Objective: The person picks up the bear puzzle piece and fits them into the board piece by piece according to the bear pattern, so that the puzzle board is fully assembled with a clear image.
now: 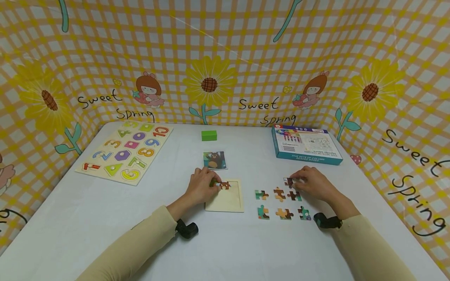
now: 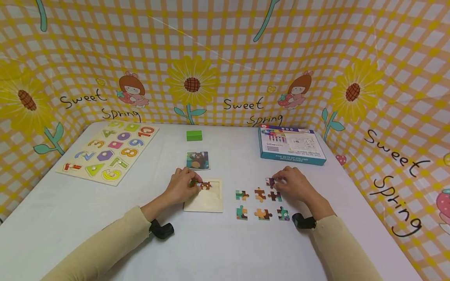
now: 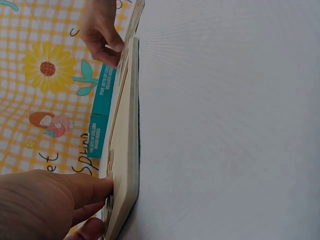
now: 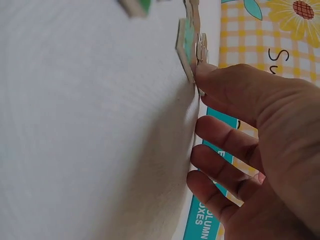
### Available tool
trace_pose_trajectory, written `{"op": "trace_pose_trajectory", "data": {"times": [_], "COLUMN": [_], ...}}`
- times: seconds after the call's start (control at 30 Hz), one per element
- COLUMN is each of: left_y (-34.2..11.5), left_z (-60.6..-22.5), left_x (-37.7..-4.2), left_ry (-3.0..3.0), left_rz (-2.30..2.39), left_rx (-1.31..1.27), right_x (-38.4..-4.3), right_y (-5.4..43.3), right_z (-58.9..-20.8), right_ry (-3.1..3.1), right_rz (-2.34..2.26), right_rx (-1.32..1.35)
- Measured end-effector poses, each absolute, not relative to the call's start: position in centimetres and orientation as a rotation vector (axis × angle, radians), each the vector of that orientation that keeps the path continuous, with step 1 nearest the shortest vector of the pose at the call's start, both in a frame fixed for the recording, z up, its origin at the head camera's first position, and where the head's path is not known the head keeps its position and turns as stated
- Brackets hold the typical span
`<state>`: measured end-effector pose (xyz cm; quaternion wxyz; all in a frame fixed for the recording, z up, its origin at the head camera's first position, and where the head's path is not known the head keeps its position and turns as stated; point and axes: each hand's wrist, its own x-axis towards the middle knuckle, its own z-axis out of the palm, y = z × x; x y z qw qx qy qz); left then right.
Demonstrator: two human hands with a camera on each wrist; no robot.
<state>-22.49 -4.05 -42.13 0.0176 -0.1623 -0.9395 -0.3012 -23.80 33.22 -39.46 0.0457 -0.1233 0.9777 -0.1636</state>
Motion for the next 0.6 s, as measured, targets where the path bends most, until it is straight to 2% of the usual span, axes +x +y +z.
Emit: {"op": "trace_pose_trajectory", "data": {"times": [0.6], "left_y": [-4.0], "left_z": [-42.1], "left_x": [-22.4], "left_ry": [-2.921], "left_rz": [-0.926], "left_rx": [-0.499], "right_x": [-22.7], "right_y": [31.1], "right_z": [-38.1], "right_ry": [2.993], "right_rz": [-0.508], "right_rx": [-0.458]}}
